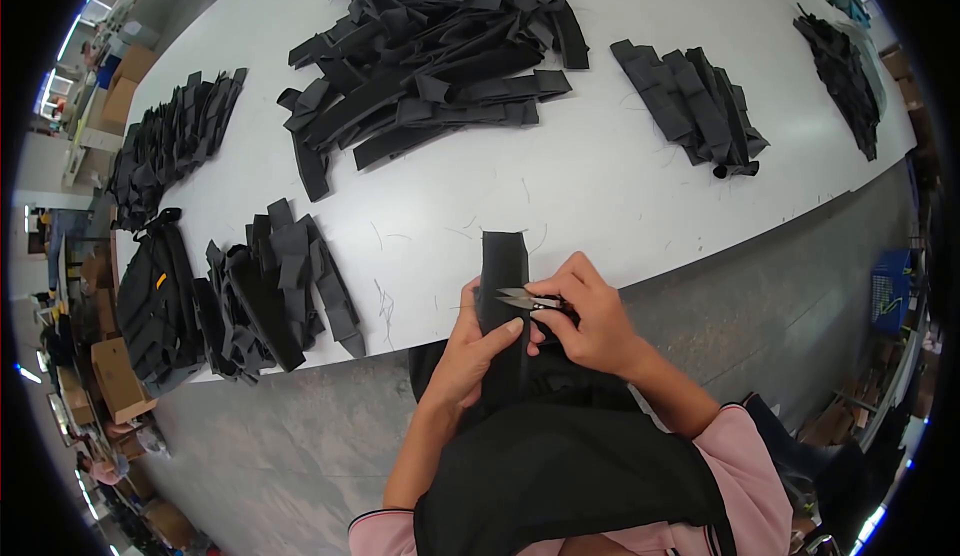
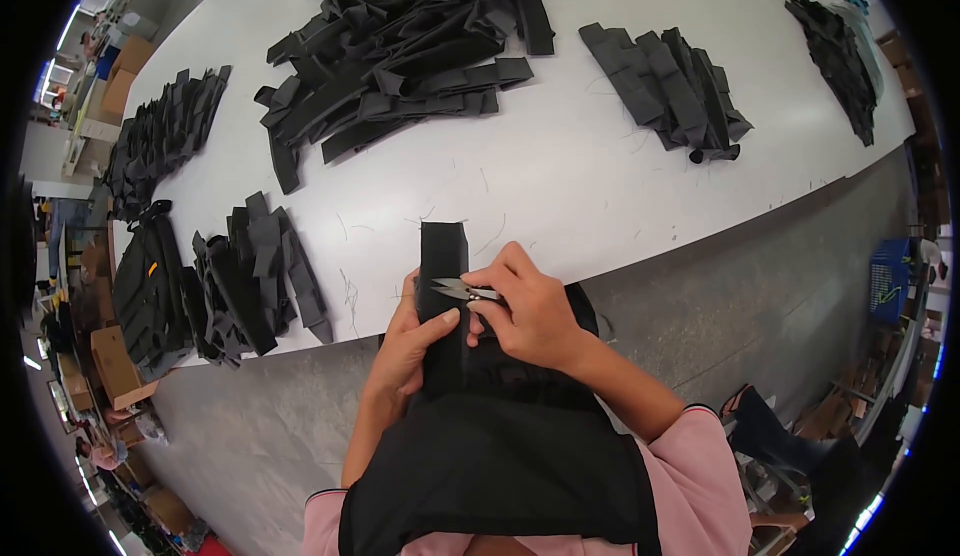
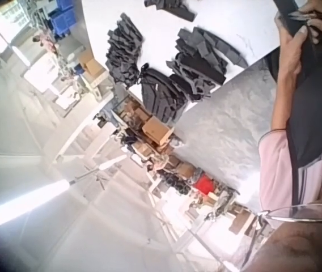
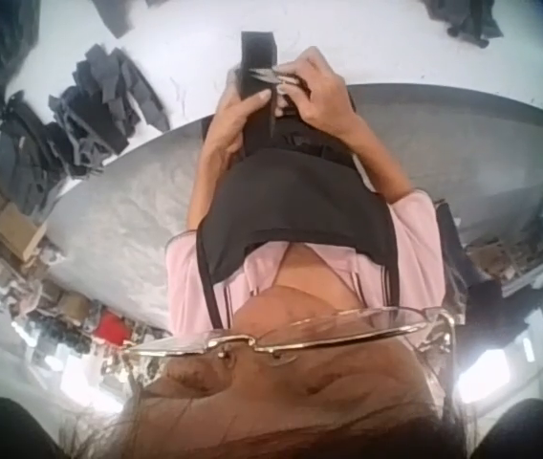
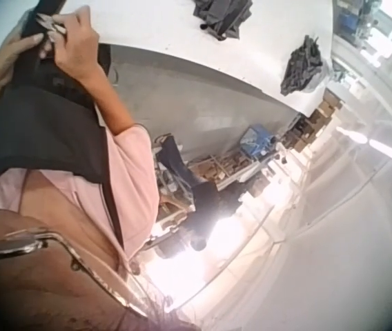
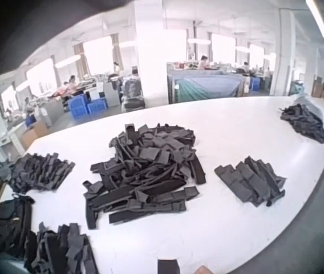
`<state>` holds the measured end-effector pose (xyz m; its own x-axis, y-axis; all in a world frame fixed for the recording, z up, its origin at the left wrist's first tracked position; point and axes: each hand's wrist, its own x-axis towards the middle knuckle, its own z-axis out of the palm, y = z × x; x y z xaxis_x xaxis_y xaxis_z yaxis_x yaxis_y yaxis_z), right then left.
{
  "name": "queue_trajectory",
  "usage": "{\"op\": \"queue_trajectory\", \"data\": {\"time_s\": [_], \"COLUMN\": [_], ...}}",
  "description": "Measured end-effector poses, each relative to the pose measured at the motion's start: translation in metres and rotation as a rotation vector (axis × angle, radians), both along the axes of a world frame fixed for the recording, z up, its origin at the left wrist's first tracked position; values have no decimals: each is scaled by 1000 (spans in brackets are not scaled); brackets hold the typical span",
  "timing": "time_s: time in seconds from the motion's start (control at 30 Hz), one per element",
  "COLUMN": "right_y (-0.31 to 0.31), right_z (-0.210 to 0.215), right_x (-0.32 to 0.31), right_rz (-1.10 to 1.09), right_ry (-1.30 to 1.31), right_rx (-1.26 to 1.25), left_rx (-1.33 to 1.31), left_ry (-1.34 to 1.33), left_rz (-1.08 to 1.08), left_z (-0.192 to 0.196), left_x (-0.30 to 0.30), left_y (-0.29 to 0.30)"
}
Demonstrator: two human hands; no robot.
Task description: The recorder uses a handheld thread nipper or clipper to trim the edges of black foam or fabric strips in a factory setting.
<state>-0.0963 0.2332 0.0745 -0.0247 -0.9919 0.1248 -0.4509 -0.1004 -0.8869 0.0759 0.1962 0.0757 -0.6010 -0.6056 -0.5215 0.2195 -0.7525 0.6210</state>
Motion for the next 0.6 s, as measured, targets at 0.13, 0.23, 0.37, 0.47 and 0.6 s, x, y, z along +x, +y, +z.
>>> {"op": "queue_trajectory", "data": {"time_s": [0.13,0.23,0.37,0.47,0.6], "right_y": [-5,-6,-2,2,-3], "right_z": [-1,-5,-10,-5,-7], "right_x": [9,10,8,7,11], "right_rz": [5,20,-35,-55,-31], "right_ry": [-71,11,66,57,11], "right_rx": [-23,-122,-218,-175,-146], "left_rx": [18,18,23,11,-3], "left_ry": [-23,0,4,12,21], "left_rz": [34,37,36,30,24], "left_z": [4,3,2,2,-1], "left_x": [-3,-1,1,0,-2], "left_y": [2,2,1,1,2]}}
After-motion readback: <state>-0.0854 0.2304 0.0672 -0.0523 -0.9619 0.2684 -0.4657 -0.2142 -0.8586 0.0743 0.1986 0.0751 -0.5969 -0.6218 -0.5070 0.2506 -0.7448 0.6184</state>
